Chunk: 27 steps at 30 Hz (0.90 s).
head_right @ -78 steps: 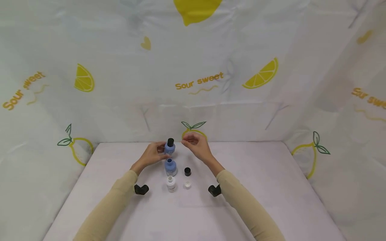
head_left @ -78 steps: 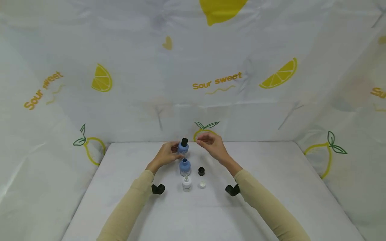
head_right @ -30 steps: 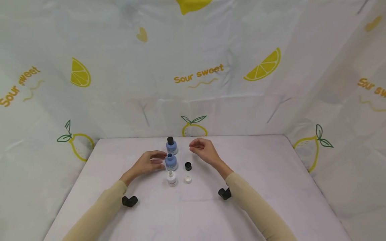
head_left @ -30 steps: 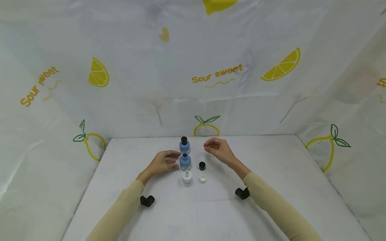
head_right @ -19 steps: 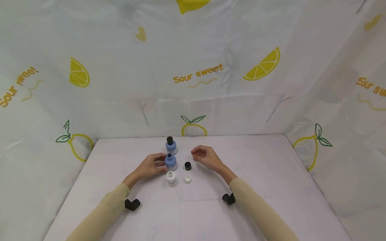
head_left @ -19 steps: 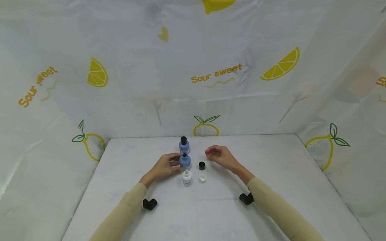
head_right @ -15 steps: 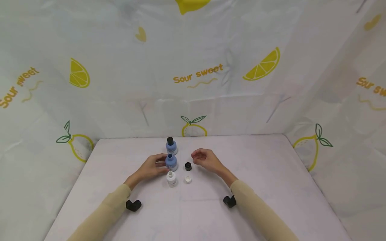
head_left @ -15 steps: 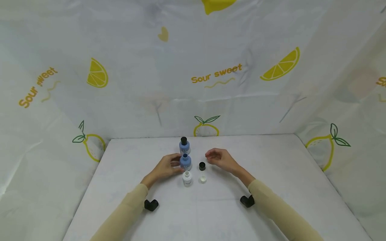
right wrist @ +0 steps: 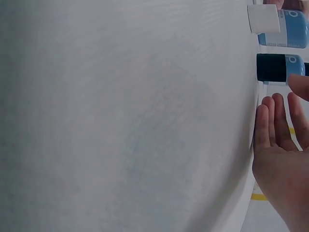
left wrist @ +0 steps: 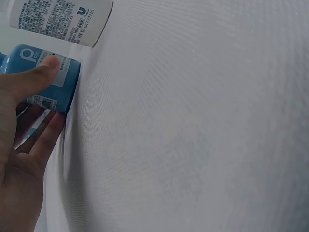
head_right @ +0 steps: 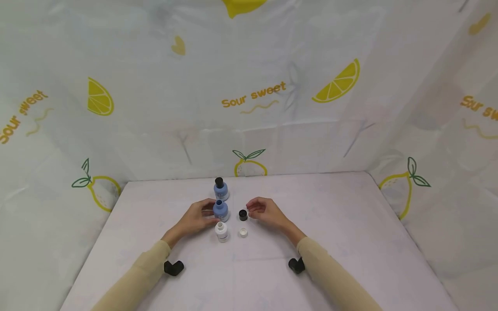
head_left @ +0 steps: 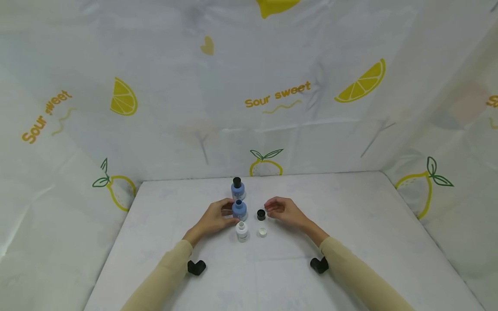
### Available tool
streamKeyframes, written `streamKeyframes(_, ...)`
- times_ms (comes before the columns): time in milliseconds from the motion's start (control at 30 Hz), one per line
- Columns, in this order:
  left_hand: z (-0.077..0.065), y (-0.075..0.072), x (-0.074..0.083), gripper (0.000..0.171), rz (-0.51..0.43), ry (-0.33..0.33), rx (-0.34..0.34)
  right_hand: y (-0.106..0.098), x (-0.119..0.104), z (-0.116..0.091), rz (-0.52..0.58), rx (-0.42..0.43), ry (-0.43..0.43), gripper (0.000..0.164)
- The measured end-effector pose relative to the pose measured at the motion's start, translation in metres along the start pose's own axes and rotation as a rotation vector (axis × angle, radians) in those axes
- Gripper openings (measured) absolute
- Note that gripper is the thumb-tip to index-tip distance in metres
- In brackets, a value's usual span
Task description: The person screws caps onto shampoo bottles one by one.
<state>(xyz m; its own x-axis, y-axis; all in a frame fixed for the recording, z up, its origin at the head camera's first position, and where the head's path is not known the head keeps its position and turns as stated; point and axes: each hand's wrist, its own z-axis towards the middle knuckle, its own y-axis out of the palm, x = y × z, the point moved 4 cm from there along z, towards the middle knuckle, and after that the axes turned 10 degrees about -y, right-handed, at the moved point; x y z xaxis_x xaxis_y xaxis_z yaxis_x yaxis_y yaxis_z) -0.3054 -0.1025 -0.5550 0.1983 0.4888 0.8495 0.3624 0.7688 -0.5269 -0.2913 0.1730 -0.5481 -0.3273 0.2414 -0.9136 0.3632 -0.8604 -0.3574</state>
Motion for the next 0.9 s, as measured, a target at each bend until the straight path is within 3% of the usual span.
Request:
streamKeyframes(467,-0.004,-0.016,0.009,0.058,0.021,0.06,0.038,0.004,0.001,0.001,-0.086,-0.056,0.009,0.04)
streamKeyframes(900,-0.006,-0.034,0.01,0.057,0.025,0.078,0.079,0.009,0.001,0.005,-0.139,-0.07,0.009,0.039)
